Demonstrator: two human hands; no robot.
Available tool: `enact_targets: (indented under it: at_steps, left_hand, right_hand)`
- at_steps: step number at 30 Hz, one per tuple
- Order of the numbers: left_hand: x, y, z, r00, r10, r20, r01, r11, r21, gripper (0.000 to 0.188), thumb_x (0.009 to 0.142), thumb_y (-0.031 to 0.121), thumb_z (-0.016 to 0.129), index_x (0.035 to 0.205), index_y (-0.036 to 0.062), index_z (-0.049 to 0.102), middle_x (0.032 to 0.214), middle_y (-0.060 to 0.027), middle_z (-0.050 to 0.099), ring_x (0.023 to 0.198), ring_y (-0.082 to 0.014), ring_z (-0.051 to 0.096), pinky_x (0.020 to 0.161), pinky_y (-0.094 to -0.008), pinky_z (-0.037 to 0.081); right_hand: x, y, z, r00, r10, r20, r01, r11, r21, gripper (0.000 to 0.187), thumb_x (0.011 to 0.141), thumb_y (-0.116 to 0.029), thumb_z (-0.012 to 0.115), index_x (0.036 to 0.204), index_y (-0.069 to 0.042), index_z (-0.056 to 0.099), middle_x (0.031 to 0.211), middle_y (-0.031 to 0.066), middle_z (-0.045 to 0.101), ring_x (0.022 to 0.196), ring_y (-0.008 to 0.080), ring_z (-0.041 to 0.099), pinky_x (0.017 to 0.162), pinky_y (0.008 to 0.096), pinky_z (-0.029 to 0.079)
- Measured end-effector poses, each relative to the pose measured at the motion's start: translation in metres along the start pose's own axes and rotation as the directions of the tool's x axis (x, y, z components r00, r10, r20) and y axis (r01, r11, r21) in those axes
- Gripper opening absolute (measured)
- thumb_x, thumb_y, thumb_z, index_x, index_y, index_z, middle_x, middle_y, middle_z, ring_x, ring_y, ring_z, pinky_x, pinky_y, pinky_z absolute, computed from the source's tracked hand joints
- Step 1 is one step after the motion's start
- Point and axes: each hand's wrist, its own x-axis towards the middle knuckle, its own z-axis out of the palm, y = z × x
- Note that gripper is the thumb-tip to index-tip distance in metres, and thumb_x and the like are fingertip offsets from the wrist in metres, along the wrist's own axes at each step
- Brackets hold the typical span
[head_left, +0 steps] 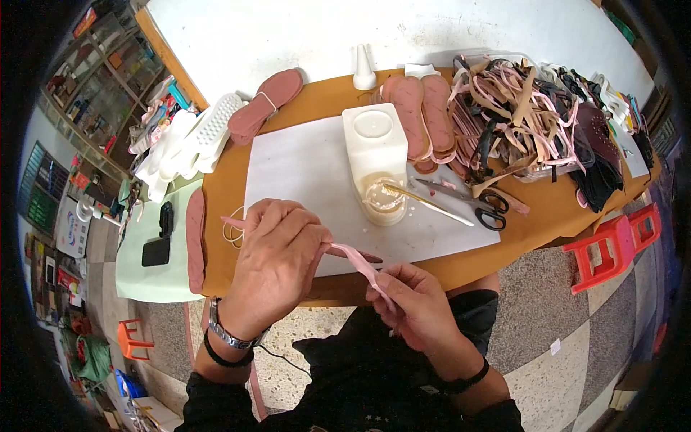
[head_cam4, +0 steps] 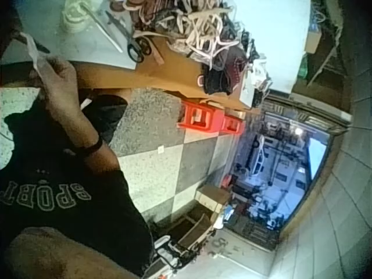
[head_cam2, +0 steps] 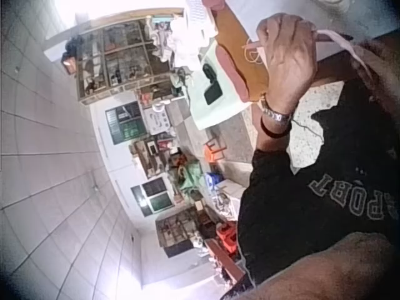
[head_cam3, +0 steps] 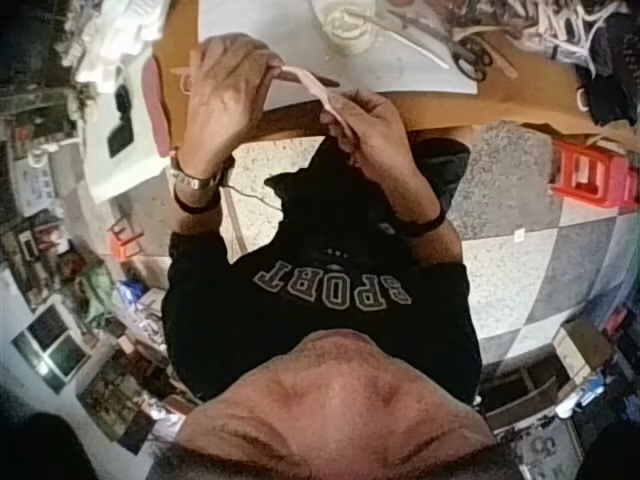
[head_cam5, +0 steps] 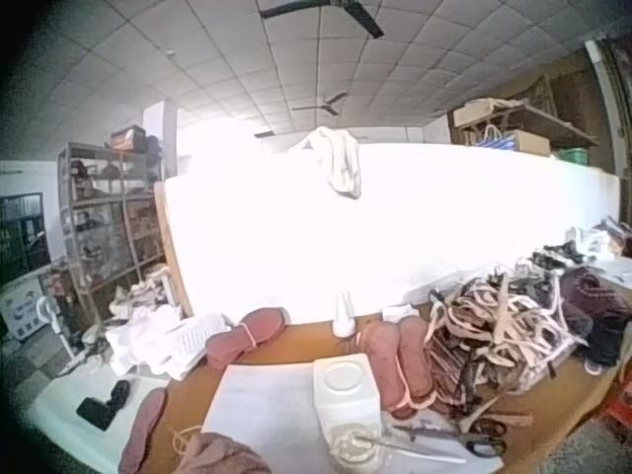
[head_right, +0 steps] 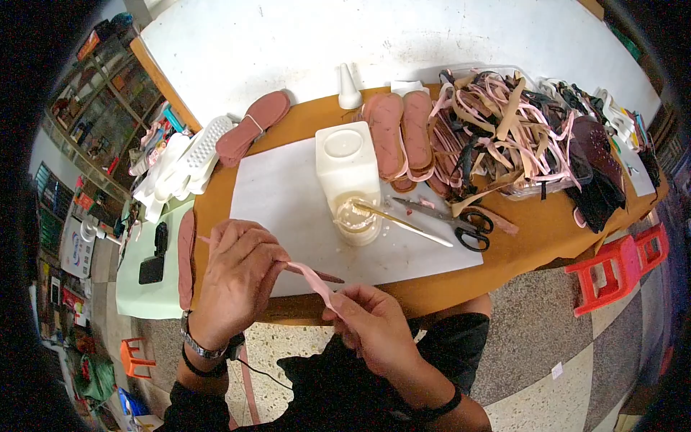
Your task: Applying glue to shoe insoles and attaching a thin fabric trim around the edges.
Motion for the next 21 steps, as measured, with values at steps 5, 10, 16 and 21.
enact_targets:
  at_steps: [5, 10, 16, 21]
  left_hand:
    - [-0.003, 0.0, 0.002, 1.0, 0.013, 0.002, -0.013, 0.999, -0.029, 0.015, 0.078, 0.005, 0.08, 0.088, 0.0071, 0.069, 0.094, -0.0049, 0.067, 0.101, -0.0272, 0.062, 0.091, -0.0428, 0.045]
    - [-0.006, 0.0, 0.005, 1.0, 0.009, -0.007, -0.009, 1.0, -0.023, 0.013, 0.079, 0.006, 0.079, 0.088, 0.0087, 0.07, 0.094, -0.0031, 0.067, 0.101, -0.0251, 0.061, 0.088, -0.0407, 0.043]
    - [-0.006, -0.006, 0.01, 1.0, 0.013, 0.012, -0.012, 0.997, -0.076, 0.011, 0.08, 0.008, 0.077, 0.088, 0.0095, 0.07, 0.093, -0.0022, 0.067, 0.097, -0.0238, 0.058, 0.083, -0.0387, 0.04]
    - [-0.003, -0.008, 0.017, 0.999, 0.011, 0.031, -0.007, 0.994, -0.109, 0.011, 0.08, 0.007, 0.077, 0.086, 0.0092, 0.069, 0.092, -0.003, 0.067, 0.095, -0.0247, 0.057, 0.082, -0.0393, 0.04]
  right_hand:
    - [-0.002, -0.01, -0.007, 0.948, -0.318, 0.011, 0.298, 0.876, -0.38, 0.013, 0.1, -0.017, 0.072, 0.099, -0.005, 0.068, 0.072, -0.0008, 0.063, 0.057, 0.0032, 0.05, 0.049, 0.0192, 0.036]
    - [0.0, -0.023, -0.021, 0.958, -0.288, 0.015, 0.264, 0.856, -0.444, 0.013, 0.099, -0.014, 0.072, 0.094, -0.004, 0.068, 0.07, -0.0033, 0.06, 0.055, 0.0025, 0.048, 0.048, 0.02, 0.035]
    - [0.008, -0.029, -0.035, 0.958, -0.279, -0.058, 0.206, 0.819, -0.536, 0.018, 0.099, -0.016, 0.072, 0.092, 0.0, 0.069, 0.072, -0.0019, 0.062, 0.063, 0.0027, 0.053, 0.055, 0.0227, 0.042]
    - [0.014, -0.03, -0.041, 0.952, -0.306, -0.033, 0.235, 0.792, -0.564, 0.007, 0.097, -0.009, 0.073, 0.097, -0.003, 0.069, 0.084, -0.002, 0.068, 0.072, 0.0019, 0.056, 0.063, 0.0188, 0.044]
